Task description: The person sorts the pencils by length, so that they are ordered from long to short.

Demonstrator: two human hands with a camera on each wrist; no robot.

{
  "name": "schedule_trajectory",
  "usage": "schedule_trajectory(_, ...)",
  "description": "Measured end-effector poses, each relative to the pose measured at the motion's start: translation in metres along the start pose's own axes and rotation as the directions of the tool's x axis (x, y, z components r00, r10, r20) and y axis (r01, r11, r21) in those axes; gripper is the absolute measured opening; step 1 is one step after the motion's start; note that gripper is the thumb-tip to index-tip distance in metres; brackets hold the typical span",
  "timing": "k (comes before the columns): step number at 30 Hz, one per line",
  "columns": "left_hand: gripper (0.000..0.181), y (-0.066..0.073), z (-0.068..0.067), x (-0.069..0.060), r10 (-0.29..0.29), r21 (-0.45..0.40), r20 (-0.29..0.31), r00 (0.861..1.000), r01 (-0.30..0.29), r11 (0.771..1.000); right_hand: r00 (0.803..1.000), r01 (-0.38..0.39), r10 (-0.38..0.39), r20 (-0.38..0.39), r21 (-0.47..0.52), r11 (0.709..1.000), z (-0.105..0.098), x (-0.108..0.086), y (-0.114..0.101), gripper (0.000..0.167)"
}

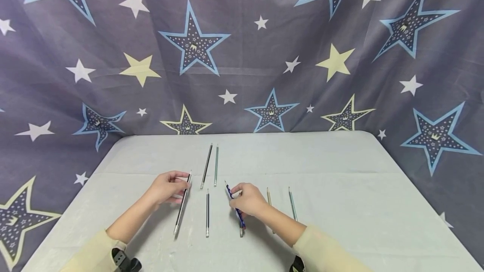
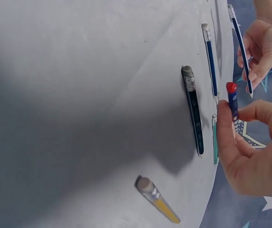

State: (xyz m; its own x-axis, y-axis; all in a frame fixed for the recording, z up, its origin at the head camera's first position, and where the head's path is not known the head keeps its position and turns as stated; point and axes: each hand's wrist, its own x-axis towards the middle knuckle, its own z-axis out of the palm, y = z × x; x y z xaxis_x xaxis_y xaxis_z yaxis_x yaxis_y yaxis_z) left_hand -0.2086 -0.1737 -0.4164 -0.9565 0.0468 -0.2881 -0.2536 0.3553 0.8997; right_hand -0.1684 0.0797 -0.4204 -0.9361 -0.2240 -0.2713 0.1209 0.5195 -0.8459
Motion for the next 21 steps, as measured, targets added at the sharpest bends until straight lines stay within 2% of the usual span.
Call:
schedule_trajectory(10, 0.041, 0.011, 0.013, 0.006, 0.044, -0.049, 0.0, 0.999, -0.044, 0.998, 0.999, -0.029, 0.033, -0.033, 0.114, 0.993, -0.013, 0.001, 0.002, 0.035)
schedule_trajectory(17, 0.041, 0.019, 0.03, 0.011, 0.055, -0.091, 0.006, 0.998, -0.055, 0.994, 0.997, -0.031, 0.042, -0.068, 0.162, 0.986, -0.025, 0.0, 0.007, 0.035)
schedule_trajectory(21, 0.04, 0.028, 0.041, 0.011, 0.085, -0.116, 0.012, 0.996, -0.083, 0.99, 0.994, -0.033, 0.051, -0.099, 0.177, 0.984, -0.033, -0.002, 0.009, 0.036)
